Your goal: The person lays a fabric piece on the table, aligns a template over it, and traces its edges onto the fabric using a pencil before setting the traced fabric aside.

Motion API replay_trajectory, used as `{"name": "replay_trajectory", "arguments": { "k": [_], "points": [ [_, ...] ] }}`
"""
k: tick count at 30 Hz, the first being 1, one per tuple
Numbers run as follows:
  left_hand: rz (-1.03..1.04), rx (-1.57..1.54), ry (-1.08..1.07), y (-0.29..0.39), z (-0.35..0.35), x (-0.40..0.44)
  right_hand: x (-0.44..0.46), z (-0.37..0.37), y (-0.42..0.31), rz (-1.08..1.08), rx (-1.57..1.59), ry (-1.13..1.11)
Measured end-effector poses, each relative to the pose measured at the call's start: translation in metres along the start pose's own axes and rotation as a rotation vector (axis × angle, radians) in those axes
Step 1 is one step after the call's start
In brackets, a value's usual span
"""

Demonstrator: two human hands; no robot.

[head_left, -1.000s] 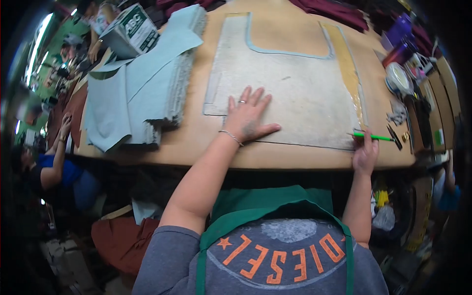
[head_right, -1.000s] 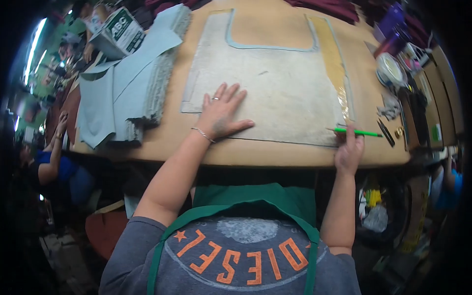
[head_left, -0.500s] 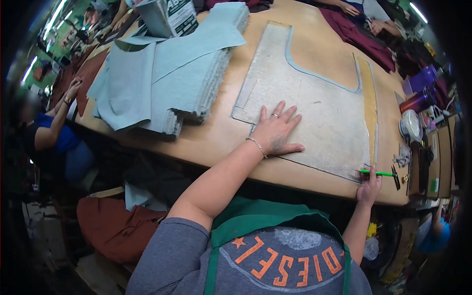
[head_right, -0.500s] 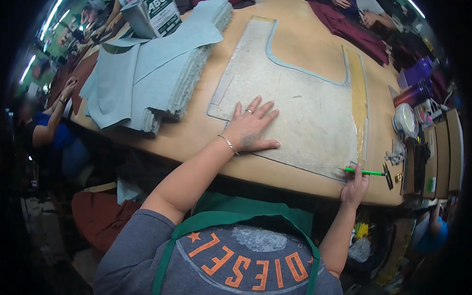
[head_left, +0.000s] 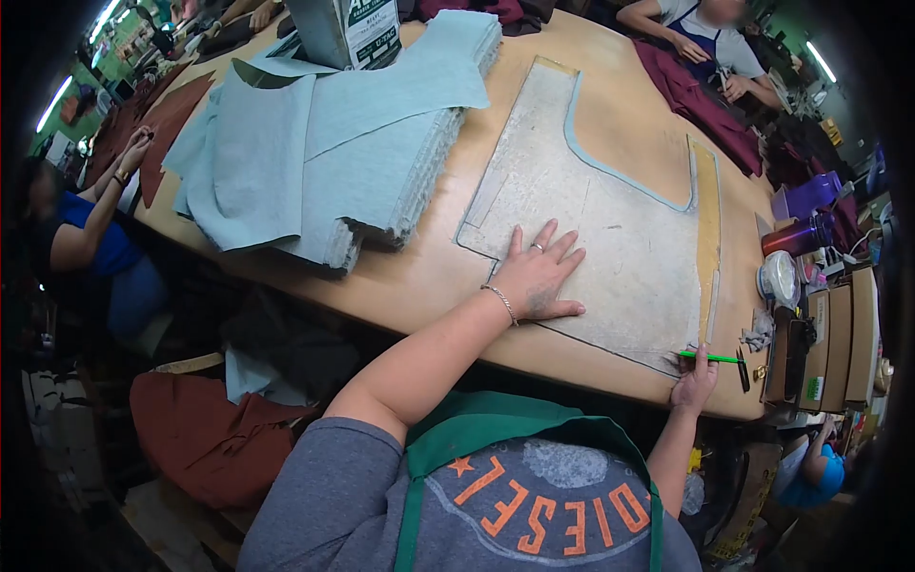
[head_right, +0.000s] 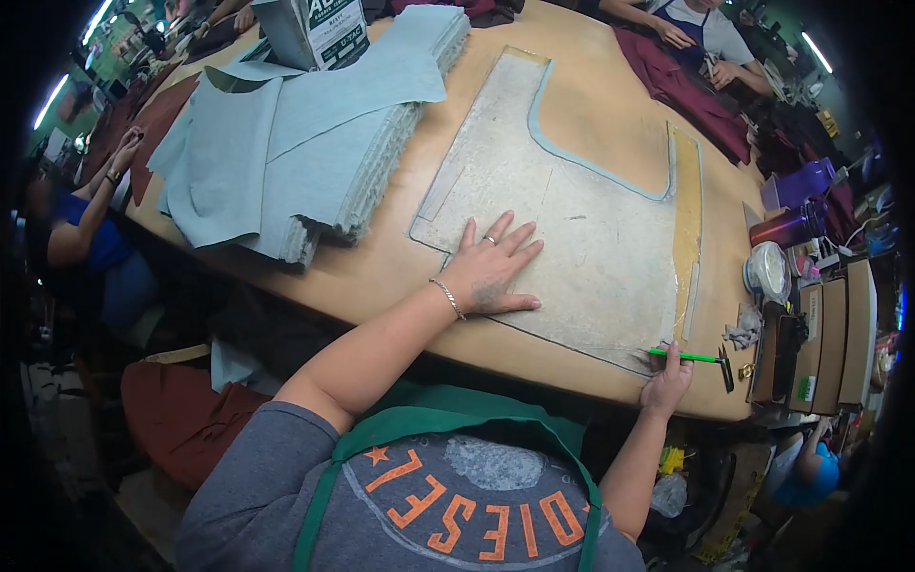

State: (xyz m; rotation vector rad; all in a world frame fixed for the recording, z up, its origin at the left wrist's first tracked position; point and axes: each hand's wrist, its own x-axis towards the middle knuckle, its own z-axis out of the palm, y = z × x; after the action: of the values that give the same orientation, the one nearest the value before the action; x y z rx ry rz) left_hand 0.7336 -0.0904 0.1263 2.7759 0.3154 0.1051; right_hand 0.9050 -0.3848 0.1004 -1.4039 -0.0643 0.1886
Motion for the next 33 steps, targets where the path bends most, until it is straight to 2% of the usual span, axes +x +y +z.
{"name": "replay_trajectory", "arguments": {
  "k": [2,3,5,8,10,12,13,14,16,19,22,26,28,31,33],
  "points": [
    [0.001,-0.012,-0.013,-0.002,-0.003,0.0,0.003,0.015,-0.009,0.035,-0.067,0.011],
    [-0.011,-0.035,0.063,-0.005,0.0,0.001,0.001,0.035,-0.02,0.032,-0.096,-0.023],
    [-0.039,-0.08,0.214,-0.018,0.006,0.006,0.004,0.078,-0.033,0.004,-0.077,-0.248],
    [-0.161,-0.045,0.205,-0.022,-0.006,0.008,-0.009,0.174,-0.044,-0.004,-0.162,-0.583],
    [-0.203,-0.007,0.2,-0.021,0.0,0.005,-0.018,0.234,-0.031,-0.053,-0.224,-0.89],
    [-0.202,0.022,0.194,-0.024,0.005,0.004,-0.033,0.288,-0.014,-0.126,-0.369,-1.038],
    [-0.238,-0.155,0.077,-0.03,0.0,0.008,-0.036,0.31,0.002,-0.15,-0.449,-1.065],
    [-0.208,0.043,-0.035,-0.036,0.015,0.019,-0.036,0.325,0.017,-0.177,-0.529,-1.093],
    [-0.163,0.07,0.151,-0.035,0.018,0.013,-0.037,0.346,0.032,-0.224,-0.578,-1.148],
    [-0.135,0.058,0.154,-0.036,0.021,0.016,-0.034,0.357,0.04,-0.214,-0.627,-1.231],
    [-0.157,0.148,0.061,-0.031,0.005,0.014,-0.036,0.357,0.037,-0.215,-0.658,-1.261],
    [-0.148,0.083,0.086,-0.03,0.004,0.014,-0.047,0.355,0.022,-0.276,-0.685,-1.293],
    [-0.126,0.052,0.131,-0.035,0.02,0.02,-0.038,0.358,0.024,-0.313,-0.684,-1.219],
    [-0.319,0.026,0.064,-0.024,-0.004,0.011,-0.018,0.364,0.034,-0.278,-0.613,-1.105],
    [-0.232,0.062,0.072,-0.03,0.006,0.016,-0.018,0.364,0.034,-0.345,-0.669,-1.109]
  ]
}}
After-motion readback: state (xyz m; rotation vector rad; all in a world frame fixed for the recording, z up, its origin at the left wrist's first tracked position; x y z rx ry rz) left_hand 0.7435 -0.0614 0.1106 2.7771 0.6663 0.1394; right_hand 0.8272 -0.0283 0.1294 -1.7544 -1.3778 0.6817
